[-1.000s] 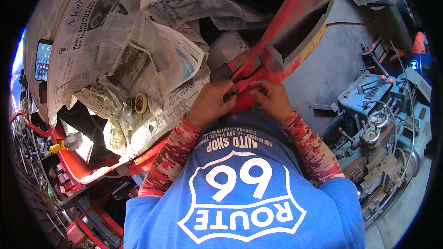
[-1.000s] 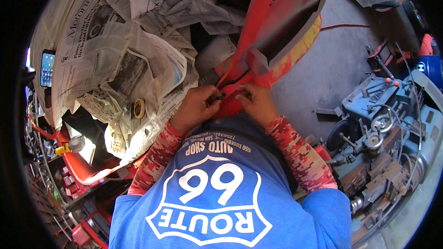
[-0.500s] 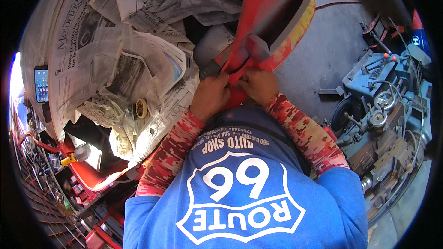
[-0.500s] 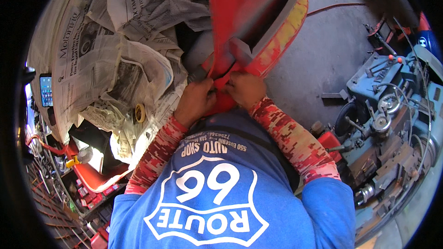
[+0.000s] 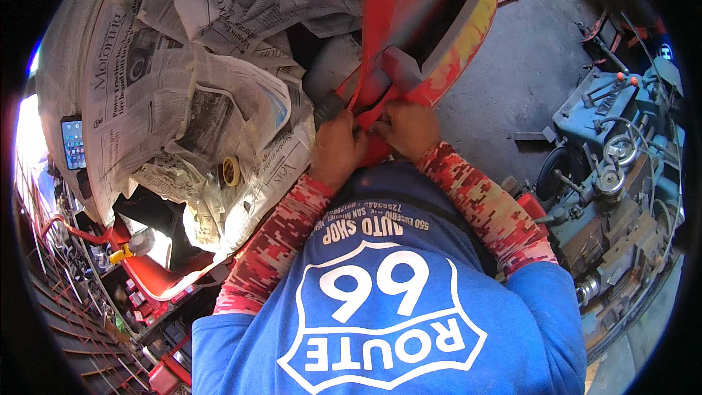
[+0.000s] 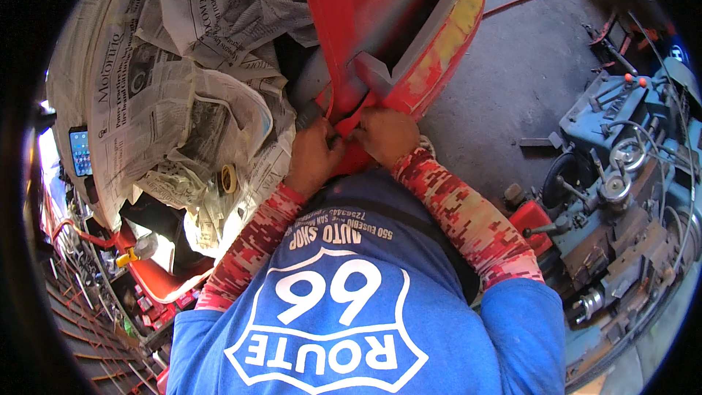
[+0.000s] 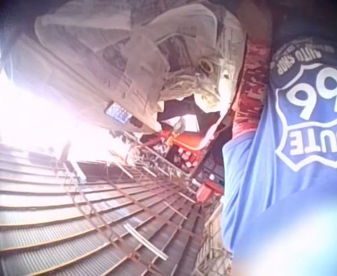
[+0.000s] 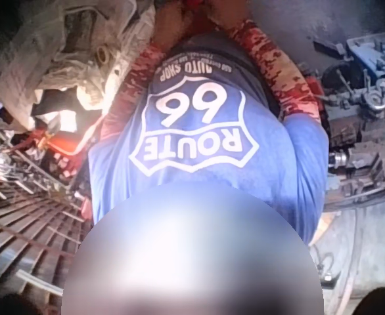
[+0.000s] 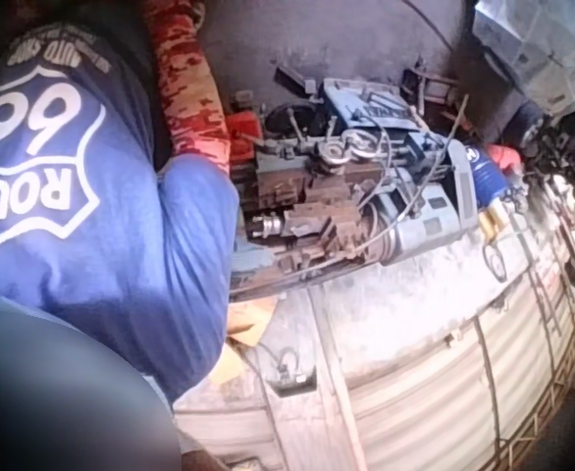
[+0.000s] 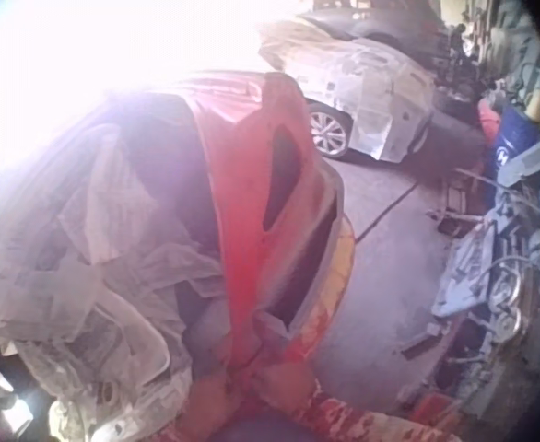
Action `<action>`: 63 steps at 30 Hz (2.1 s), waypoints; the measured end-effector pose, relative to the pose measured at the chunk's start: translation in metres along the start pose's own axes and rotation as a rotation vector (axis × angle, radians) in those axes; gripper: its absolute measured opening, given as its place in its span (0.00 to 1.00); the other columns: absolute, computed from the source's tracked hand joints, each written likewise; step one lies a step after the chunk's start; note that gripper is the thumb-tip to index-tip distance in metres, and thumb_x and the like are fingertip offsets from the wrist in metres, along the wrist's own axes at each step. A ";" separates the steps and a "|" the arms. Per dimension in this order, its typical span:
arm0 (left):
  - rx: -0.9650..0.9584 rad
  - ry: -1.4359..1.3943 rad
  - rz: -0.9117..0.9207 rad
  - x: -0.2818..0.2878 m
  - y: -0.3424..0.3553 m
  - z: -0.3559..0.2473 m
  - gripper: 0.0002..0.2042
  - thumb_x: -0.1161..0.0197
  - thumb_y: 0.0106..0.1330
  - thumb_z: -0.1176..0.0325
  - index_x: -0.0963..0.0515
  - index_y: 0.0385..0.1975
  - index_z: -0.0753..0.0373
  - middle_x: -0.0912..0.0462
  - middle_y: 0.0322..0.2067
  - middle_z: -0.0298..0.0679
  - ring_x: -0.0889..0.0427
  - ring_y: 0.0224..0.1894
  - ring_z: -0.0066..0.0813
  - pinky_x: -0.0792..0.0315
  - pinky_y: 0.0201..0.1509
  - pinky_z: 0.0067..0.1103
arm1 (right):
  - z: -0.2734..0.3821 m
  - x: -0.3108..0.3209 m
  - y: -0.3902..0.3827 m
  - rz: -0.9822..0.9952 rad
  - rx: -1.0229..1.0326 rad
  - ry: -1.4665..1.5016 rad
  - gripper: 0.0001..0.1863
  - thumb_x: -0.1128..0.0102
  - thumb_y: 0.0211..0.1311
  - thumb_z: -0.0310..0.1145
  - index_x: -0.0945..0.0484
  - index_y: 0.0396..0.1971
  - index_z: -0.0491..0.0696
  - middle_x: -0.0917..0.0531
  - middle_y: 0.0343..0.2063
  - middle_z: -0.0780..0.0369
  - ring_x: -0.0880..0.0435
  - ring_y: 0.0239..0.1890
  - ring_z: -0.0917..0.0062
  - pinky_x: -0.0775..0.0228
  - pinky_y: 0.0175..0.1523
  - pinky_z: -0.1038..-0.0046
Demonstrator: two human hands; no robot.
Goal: The person positions a red car bumper onto the front of a vehicle, aligns it, and secures it using multiple clips. They use a portable work light to inspect the fit and then remove the bumper to adjust the clips before repositioning it again.
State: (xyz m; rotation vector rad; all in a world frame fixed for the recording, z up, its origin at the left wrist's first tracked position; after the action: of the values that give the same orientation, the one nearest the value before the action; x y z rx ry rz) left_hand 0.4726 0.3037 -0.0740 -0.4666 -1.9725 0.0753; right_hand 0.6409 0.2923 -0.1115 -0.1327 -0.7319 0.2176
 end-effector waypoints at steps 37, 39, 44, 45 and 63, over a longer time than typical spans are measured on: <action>0.225 -1.311 0.051 0.054 -0.025 0.007 0.11 0.34 0.70 0.70 0.23 0.46 0.69 0.15 0.39 0.39 0.16 0.35 0.22 0.21 0.40 0.20 | 0.053 0.015 -0.010 -0.020 0.033 0.946 0.11 0.33 0.66 0.25 0.18 0.46 0.40 0.12 0.37 0.60 0.14 0.39 0.80 0.21 0.45 0.77; 0.156 -1.271 0.000 0.066 -0.030 0.000 0.10 0.33 0.69 0.72 0.23 0.45 0.69 0.16 0.39 0.39 0.17 0.36 0.19 0.21 0.40 0.18 | 0.064 0.025 -0.011 -0.100 0.075 1.005 0.09 0.34 0.66 0.24 0.18 0.45 0.39 0.12 0.37 0.60 0.14 0.38 0.80 0.21 0.45 0.77; 0.048 -1.163 -0.170 0.083 -0.036 -0.016 0.08 0.31 0.65 0.77 0.25 0.38 0.68 0.17 0.36 0.36 0.19 0.36 0.13 0.23 0.39 0.14 | 0.083 0.044 -0.012 -0.196 0.236 0.779 0.07 0.32 0.63 0.21 0.17 0.40 0.39 0.13 0.36 0.59 0.13 0.38 0.79 0.21 0.44 0.77; 0.034 -1.153 -0.195 0.085 -0.037 -0.018 0.08 0.31 0.64 0.77 0.25 0.38 0.68 0.17 0.35 0.35 0.19 0.36 0.13 0.23 0.38 0.14 | 0.086 0.046 -0.012 -0.222 0.282 0.759 0.07 0.32 0.62 0.20 0.17 0.39 0.39 0.13 0.36 0.59 0.13 0.38 0.79 0.21 0.43 0.76; -0.117 -1.224 -0.068 0.097 -0.036 -0.017 0.08 0.38 0.62 0.79 0.28 0.39 0.68 0.24 0.36 0.34 0.23 0.38 0.14 0.26 0.43 0.15 | 0.101 0.058 -0.016 -0.118 0.349 0.920 0.09 0.33 0.60 0.16 0.20 0.38 0.41 0.14 0.38 0.59 0.13 0.42 0.79 0.20 0.47 0.77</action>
State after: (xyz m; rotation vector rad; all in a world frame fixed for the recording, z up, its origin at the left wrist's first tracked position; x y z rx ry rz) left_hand 0.4414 0.3021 0.0260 -0.4684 -3.2029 0.2460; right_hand 0.6172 0.2954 0.0042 0.1436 0.2190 0.1447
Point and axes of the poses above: each hand's wrist, its own y-axis towards the middle knuckle, its own x-axis out of the back of the hand, z = x × y, the point moved 3 cm from there along y, towards the middle knuckle
